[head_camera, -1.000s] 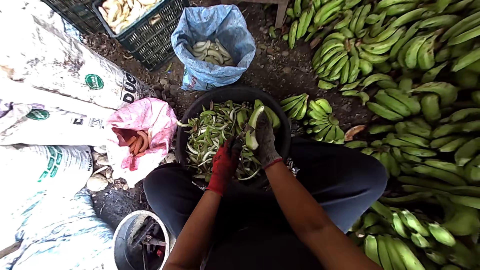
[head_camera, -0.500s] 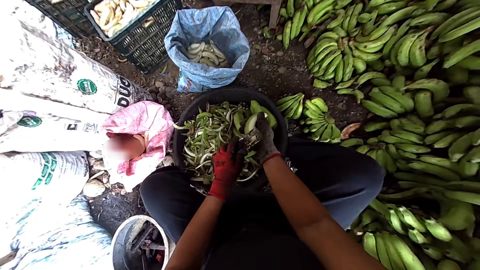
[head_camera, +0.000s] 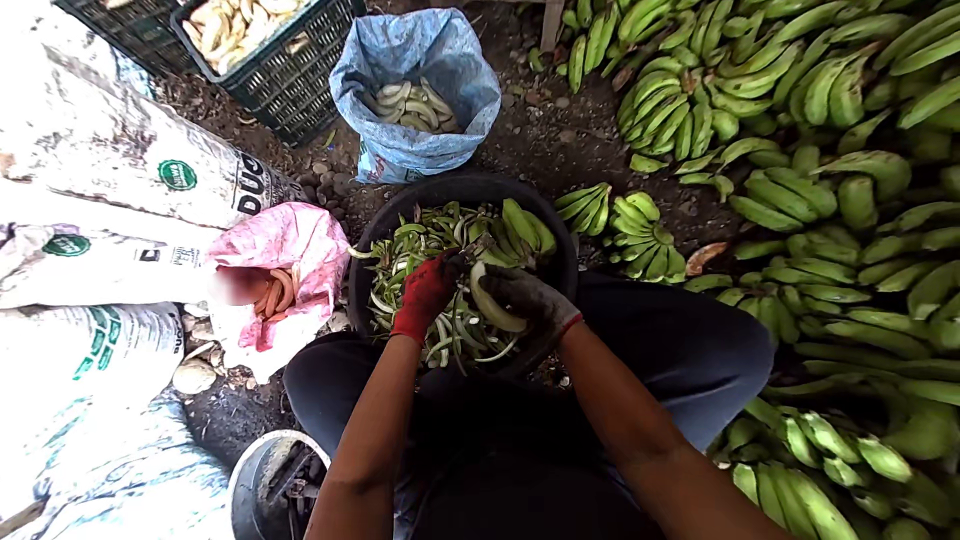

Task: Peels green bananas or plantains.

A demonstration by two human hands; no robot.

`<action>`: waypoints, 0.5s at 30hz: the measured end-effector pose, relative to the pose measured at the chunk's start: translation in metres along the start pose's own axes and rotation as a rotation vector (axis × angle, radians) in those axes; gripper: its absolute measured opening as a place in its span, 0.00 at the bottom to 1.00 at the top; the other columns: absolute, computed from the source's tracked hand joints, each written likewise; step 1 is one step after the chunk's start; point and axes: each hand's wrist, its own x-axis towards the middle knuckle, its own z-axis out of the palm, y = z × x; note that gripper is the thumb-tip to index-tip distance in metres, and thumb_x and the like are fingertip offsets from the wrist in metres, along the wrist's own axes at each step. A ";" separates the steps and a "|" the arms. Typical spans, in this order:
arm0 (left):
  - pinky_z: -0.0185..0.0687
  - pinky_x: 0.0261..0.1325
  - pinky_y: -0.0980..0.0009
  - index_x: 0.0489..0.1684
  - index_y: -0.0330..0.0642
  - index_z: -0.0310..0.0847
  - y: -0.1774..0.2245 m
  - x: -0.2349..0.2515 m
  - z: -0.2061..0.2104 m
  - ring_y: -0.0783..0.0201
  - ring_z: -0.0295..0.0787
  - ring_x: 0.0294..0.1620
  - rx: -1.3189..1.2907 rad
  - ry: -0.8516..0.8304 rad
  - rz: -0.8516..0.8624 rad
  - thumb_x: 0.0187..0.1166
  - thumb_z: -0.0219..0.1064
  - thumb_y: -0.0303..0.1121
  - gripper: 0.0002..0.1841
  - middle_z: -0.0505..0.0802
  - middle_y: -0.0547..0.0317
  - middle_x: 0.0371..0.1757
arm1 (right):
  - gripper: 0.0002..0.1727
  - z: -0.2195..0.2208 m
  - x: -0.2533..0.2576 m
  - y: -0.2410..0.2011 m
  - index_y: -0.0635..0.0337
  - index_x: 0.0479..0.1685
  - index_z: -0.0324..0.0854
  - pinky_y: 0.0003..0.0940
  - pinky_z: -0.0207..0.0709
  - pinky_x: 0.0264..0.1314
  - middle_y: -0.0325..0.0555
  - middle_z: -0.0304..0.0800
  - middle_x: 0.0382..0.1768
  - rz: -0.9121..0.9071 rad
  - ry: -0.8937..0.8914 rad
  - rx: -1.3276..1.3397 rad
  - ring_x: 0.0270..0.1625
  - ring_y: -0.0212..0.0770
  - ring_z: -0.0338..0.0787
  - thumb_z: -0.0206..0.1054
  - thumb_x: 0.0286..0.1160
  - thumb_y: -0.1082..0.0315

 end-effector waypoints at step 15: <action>0.77 0.55 0.35 0.75 0.55 0.82 0.005 -0.045 0.047 0.36 0.87 0.58 0.191 0.359 0.325 0.79 0.61 0.55 0.28 0.90 0.40 0.60 | 0.30 0.017 0.003 -0.016 0.49 0.63 0.76 0.32 0.83 0.35 0.40 0.87 0.40 0.052 0.402 0.813 0.35 0.34 0.86 0.47 0.86 0.34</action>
